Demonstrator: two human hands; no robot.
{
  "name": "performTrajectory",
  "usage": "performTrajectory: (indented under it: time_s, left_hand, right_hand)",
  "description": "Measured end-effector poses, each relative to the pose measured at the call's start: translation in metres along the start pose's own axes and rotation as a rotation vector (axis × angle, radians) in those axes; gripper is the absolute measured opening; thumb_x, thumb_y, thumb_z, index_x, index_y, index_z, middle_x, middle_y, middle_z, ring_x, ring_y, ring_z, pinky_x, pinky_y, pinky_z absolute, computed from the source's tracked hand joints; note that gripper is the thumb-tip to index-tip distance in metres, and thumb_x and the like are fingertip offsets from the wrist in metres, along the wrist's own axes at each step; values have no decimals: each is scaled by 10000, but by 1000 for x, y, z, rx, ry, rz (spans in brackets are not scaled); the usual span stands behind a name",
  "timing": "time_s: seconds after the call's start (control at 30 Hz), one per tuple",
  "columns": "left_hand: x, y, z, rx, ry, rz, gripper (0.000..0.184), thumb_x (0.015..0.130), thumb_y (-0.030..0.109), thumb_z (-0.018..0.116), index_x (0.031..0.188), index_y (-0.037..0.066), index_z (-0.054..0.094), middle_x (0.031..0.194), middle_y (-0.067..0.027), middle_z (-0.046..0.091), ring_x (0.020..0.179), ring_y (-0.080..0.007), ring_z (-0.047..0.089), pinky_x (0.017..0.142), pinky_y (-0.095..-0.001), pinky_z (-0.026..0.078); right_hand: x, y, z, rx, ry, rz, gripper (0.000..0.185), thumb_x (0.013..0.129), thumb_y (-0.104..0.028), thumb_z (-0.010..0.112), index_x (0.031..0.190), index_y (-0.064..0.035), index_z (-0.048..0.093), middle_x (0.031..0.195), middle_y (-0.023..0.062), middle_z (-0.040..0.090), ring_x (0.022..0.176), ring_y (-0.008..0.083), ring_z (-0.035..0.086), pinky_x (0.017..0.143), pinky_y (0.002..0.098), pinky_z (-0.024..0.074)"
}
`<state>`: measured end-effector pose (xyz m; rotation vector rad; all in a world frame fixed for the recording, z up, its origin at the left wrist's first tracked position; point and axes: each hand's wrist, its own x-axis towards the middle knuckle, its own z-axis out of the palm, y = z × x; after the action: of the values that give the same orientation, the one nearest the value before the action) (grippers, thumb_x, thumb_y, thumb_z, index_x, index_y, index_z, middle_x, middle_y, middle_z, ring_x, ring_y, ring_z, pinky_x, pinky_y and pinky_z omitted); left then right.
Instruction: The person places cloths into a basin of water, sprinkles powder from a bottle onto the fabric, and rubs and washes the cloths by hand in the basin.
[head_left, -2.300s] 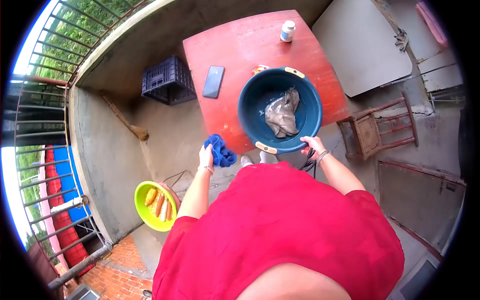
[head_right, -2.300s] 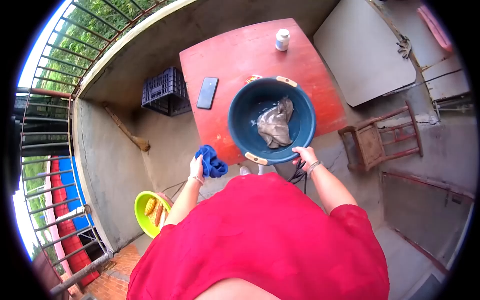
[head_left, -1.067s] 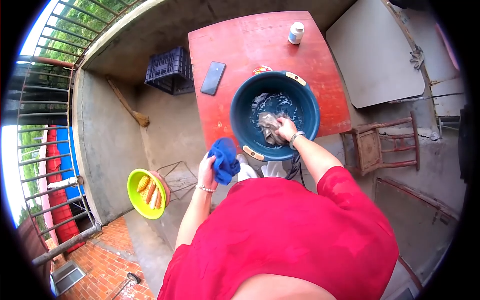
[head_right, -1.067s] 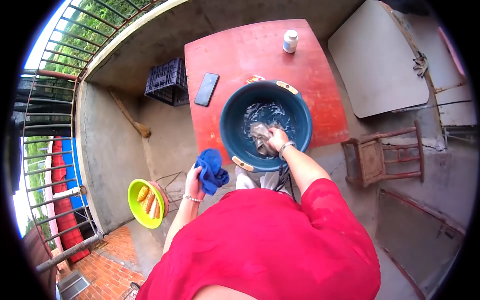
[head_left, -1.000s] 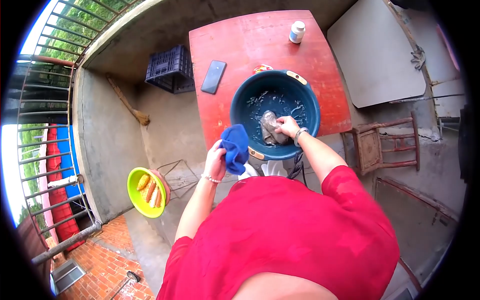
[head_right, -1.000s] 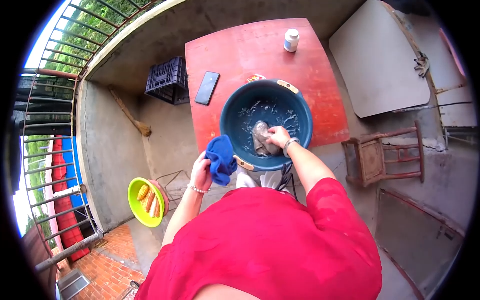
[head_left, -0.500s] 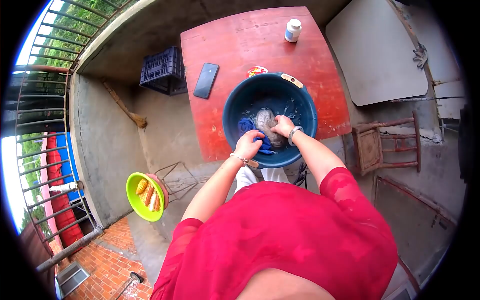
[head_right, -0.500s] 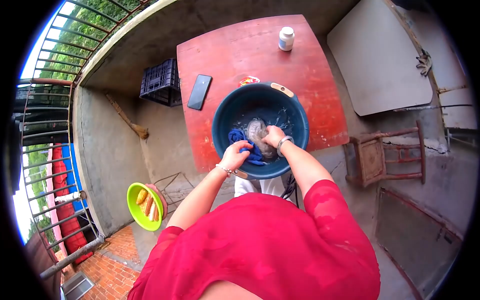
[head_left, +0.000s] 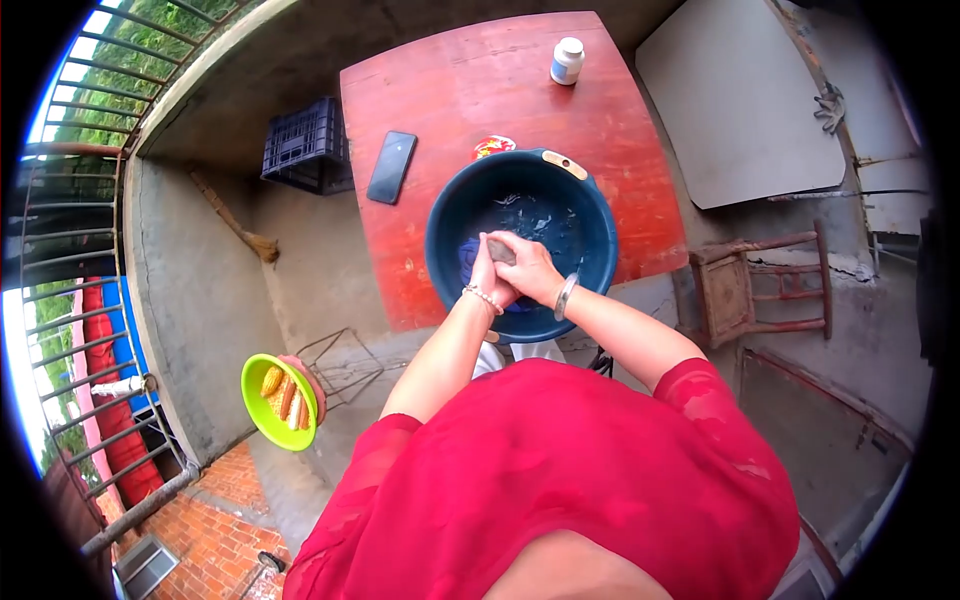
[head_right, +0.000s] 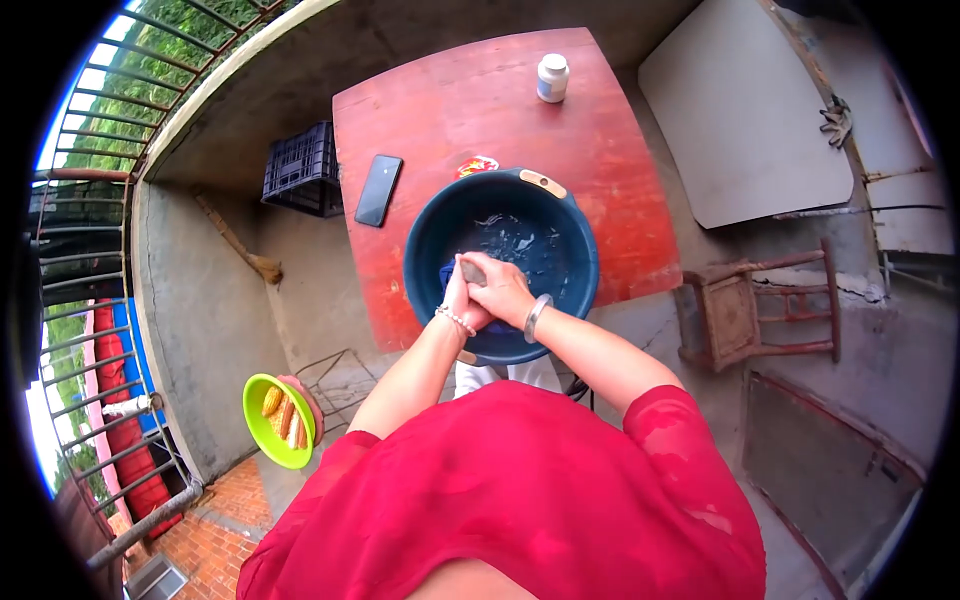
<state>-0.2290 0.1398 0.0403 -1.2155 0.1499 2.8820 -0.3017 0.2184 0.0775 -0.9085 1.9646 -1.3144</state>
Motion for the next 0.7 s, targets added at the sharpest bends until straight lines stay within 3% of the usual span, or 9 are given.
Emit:
performTrajectory:
  time_s: [0.03,0.07,0.1,0.2,0.27,0.4,0.5,0.57,0.7]
  left_hand:
    - [-4,3,4,-84,67,-19,646,842,689,400,1129,124,521,1161,-141,544,1131,-317,500,995,-460,379]
    - [7,4,-19,-122,-95,-75,677,829,683,438,1173,102,482,1159,-155,545,1065,-332,529,954,-469,411]
    - [31,-2,-47,262,-205,23,647,869,654,364,1211,115,473,1238,-187,498,1127,-335,499,987,-469,381]
    - [9,5,-16,-142,-181,-74,474,918,483,474,1167,82,435,1124,-175,555,838,-284,604,656,-361,524]
    - [7,7,-5,-202,-112,-15,350,945,394,477,1132,99,457,1112,-144,568,831,-224,610,638,-296,515]
    - [38,5,-45,-156,-381,-80,328,944,333,508,1140,73,462,1100,-131,544,880,-194,582,619,-250,487]
    - [43,-19,-53,-347,-211,44,302,939,414,477,1013,130,549,956,-50,576,810,-162,562,681,-317,468]
    - [67,-36,-82,-324,-400,86,318,934,447,460,940,159,595,928,-32,582,841,-178,557,808,-349,438]
    - [36,-31,6,266,475,113,361,919,408,524,998,64,601,940,-86,618,832,-234,605,688,-368,499]
  right_hand:
    - [-5,-8,0,-53,-20,-21,387,725,-158,635,1110,-123,616,962,167,646,888,334,632,793,381,499]
    - [-11,-18,-1,-105,-42,-41,367,725,-153,636,1091,-122,630,948,160,645,880,327,632,784,379,500]
    - [-17,-37,-5,-138,-85,-24,322,737,-148,645,1057,-112,648,925,138,641,865,323,629,768,377,499]
    - [-34,-42,10,-106,-76,-200,253,765,-210,673,999,-114,666,936,115,636,852,315,629,760,372,501]
    - [-38,-50,15,-136,-89,-166,203,799,-232,647,960,-111,656,933,116,631,848,311,626,734,376,503]
    - [-30,-38,20,-223,7,-159,188,833,-262,616,859,-77,603,824,138,635,741,331,631,671,403,504]
    - [-18,-23,20,-287,71,-133,184,852,-246,589,814,-65,590,706,164,628,662,355,627,612,427,507]
    - [-6,-1,17,-350,79,-94,206,876,-263,551,802,-72,569,691,175,623,655,362,624,607,449,503]
    - [19,30,-13,-448,150,40,225,892,-275,523,822,-69,579,720,195,633,681,372,627,625,452,504]
